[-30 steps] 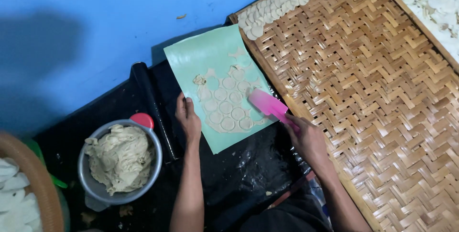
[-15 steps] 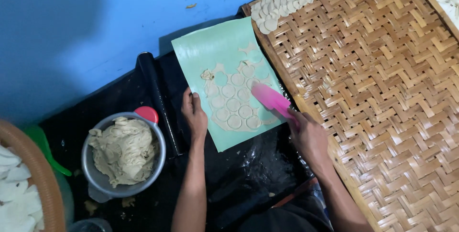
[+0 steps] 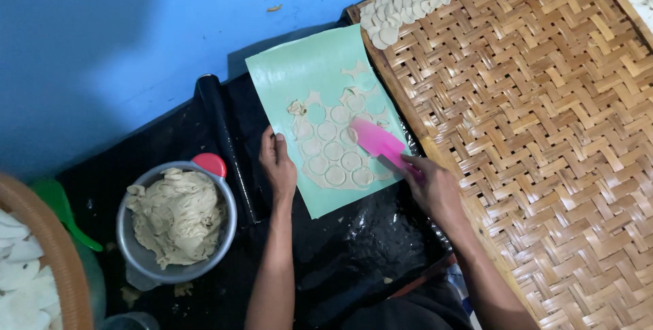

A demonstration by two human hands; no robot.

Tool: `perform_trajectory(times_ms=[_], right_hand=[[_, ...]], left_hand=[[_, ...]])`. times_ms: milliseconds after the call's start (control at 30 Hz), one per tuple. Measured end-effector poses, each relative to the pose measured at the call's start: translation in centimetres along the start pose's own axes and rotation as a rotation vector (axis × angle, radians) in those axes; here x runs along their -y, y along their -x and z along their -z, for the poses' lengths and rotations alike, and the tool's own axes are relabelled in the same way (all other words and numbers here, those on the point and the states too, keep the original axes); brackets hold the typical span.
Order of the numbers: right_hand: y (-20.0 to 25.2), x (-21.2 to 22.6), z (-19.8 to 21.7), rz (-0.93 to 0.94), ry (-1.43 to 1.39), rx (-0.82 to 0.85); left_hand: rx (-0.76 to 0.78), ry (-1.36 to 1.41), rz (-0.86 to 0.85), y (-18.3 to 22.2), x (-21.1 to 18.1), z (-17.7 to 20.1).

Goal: Rolling dough, stamping out circles with a cutter, and arranging them on a tray for drying.

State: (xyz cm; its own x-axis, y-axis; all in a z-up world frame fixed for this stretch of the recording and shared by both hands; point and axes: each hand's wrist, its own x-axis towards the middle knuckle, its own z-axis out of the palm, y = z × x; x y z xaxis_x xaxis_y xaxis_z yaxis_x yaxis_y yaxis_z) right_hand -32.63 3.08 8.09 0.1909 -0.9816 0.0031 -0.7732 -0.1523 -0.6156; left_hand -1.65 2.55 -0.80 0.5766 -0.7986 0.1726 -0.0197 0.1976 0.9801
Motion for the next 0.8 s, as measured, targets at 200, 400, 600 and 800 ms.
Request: perform_trajectory(times_ms=[200,400,600,800], right_hand=[[-0.9,-1.9,0.4,-0.159,-0.230,0.203],[-4.2,-5.7,-0.1,-0.214,-0.490,0.068],[-12.0,-8.7,-0.1,-0.060,-0.308,-0.269],[-17.6,-8.3,-0.2,-0.151,-0.204,-0.309]], left_hand=[[-0.004,-0.022,0.037,0.1,0.1,0.1],[0.004,-0.012,0.007,0.1,-0.2,0.0],[-0.003,0.018,0.014,0.0,0.0,-0.1],[-0.010,-0.015,-0.008,0.0,0.7,0.1]])
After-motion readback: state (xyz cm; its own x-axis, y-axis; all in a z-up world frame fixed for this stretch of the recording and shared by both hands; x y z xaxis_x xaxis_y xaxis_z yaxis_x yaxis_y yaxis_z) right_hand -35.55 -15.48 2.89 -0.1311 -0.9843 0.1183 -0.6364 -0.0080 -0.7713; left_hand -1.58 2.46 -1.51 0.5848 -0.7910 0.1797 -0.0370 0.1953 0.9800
